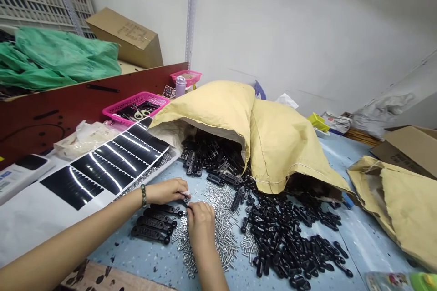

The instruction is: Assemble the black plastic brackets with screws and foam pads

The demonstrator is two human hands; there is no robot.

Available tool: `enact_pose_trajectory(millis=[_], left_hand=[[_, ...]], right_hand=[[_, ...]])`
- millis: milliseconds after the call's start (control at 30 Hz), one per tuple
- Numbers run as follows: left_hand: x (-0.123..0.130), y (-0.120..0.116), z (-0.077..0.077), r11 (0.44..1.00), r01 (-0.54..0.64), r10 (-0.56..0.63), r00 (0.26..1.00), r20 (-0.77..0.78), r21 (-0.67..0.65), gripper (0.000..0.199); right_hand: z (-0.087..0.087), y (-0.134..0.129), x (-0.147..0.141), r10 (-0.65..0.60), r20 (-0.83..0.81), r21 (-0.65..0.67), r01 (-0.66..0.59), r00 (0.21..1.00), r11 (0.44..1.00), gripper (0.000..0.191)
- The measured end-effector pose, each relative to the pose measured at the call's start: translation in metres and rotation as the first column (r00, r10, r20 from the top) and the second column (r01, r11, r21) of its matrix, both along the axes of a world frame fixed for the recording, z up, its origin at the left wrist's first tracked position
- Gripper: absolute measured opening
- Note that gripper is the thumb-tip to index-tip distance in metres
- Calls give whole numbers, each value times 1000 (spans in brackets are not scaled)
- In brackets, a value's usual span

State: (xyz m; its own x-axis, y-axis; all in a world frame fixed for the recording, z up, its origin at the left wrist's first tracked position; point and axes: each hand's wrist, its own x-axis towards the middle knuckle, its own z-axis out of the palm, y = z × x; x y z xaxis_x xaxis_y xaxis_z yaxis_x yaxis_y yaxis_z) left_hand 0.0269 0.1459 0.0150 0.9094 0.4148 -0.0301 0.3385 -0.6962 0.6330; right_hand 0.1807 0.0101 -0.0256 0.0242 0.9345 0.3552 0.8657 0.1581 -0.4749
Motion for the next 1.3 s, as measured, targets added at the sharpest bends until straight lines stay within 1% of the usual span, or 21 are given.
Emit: enact_pose_trajectory(millis=[100,167,267,367,467,533,600,633,667,733,800,833,900,967,1033,1067,1100,1133,1200,1300], left_hand=[[-2,2,-5,1000,-5,5,1000,-3,-24,17],[-4,0,-7,999,-22,21,1000,-13,-35,16],[-8,-7,-6,997,-74,73,997,-28,-34,16],[-13,-16,-3,990,-142,141,989,-44,-22,19],[-21,-23,0,979,-204,202,977,-72,-19,20],[-29,-27,2,973,-230,227,970,-86,-17,20],[-38,-32,5,972,-235,233,968,-93,-12,20],[-42,-35,7,973,-231,229,969,-95,-9,21],[-44,-37,9,974,-226,225,970,-96,-4,22],[-43,-41,15,975,-222,223,971,-87,18,23],[-27,-43,20,974,-219,222,973,-60,52,24],[-12,-44,23,975,-211,215,976,-41,71,24],[27,-46,25,980,-169,171,985,-9,107,23],[73,-47,25,981,-117,118,993,5,154,23],[115,-46,21,971,-101,105,994,-10,217,18],[132,-45,19,965,-91,102,994,-32,245,15],[145,-44,16,960,-81,99,994,-56,269,17],[154,-44,13,954,-71,98,992,-78,291,20],[161,-45,7,945,-52,94,989,-114,324,21],[152,-48,3,938,-26,80,987,-142,346,20]], right_hand=[[-1,0,-2,-2,37,-7,2,999,1000,16],[-1,1,0,19,40,-25,-18,999,1000,16],[2,5,5,73,29,-69,-71,997,995,16],[8,5,3,71,19,-100,-69,997,993,16],[20,-7,-9,49,-31,-61,-51,998,997,22],[28,-24,-16,72,-83,-9,-73,994,997,29],[32,-43,-15,106,-115,29,-103,988,994,28],[32,-50,-9,97,-121,38,-93,988,995,25],[31,-55,0,57,-125,46,-51,991,998,21],[24,-58,27,-100,-121,59,107,988,992,18],[16,-52,59,-262,-87,58,267,961,962,23],[13,-46,74,-300,-54,46,302,953,952,26],[9,-32,95,-302,-4,31,302,953,953,28],[7,-19,105,-294,46,20,293,955,956,31],[7,-11,107,-324,97,16,324,941,946,35],[7,-8,107,-344,120,15,344,931,939,36],[7,-7,107,-359,140,15,360,923,933,36],[7,-7,107,-366,158,15,368,917,930,36],[5,-10,105,-360,183,12,364,915,931,33],[3,-20,99,-335,196,0,341,922,940,28]])
